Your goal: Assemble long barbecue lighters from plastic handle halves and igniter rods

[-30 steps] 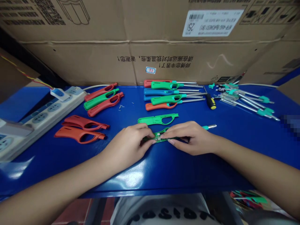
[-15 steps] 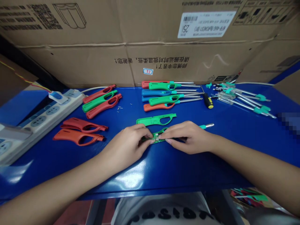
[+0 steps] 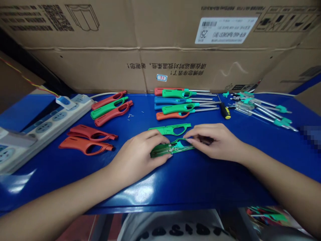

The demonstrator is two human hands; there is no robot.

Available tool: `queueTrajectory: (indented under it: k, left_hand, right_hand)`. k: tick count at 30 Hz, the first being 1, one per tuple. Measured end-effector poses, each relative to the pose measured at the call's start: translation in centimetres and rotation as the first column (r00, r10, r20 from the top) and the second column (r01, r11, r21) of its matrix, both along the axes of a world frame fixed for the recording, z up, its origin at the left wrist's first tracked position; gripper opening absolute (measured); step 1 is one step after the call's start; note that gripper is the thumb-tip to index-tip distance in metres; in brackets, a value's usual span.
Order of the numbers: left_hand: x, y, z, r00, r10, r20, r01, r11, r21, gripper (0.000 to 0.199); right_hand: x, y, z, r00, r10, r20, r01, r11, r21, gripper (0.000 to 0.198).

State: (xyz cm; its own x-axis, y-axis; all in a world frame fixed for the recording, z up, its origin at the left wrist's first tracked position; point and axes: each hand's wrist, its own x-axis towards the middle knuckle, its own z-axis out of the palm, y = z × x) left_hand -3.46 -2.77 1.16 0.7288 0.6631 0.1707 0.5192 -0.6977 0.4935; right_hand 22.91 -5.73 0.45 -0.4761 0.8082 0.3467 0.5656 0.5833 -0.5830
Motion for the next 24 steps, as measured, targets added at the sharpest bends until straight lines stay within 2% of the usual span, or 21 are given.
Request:
queueTrajectory:
  k: [3,6,10,16,24]
  left_hand:
    - [0.2,-0.5,-0.4,0.989,-0.146,-0.009,0.147,0.986,0.082,0.022]
    - [0.3,-0.7,-1.0,0.979,-0.201,-0.029,0.203,0.974,0.100,0.026]
    - [0.5,-0.6,-1.8,0.975,-0.222,-0.025,0.223,0.972,0.077,0.030]
    - [0.4,-0.5,-2.1,0.973,-0.229,0.005,0.229,0.972,0.048,0.031]
    - [0.5,-0.5,-2.1,0.977,-0.213,0.023,0.212,0.977,0.015,0.032]
  right_hand:
    - [0.7,-0.2,0.9,0.978,0.035,0.204,-0.023,0.998,-0.058,0.014]
    - [1.1,-0.2,1.1,0.959,0.072,0.275,-0.041,0.992,-0.117,0.019]
    - [1.0,-0.2,0.7,0.945,0.129,0.300,-0.076,0.980,-0.183,0.011]
    - [0.9,-0.1,0.6,0.947,0.150,0.283,-0.091,0.973,-0.212,0.002]
    - [0.8,-0.2,0.5,0.957,0.113,0.268,-0.066,0.982,-0.178,0.009]
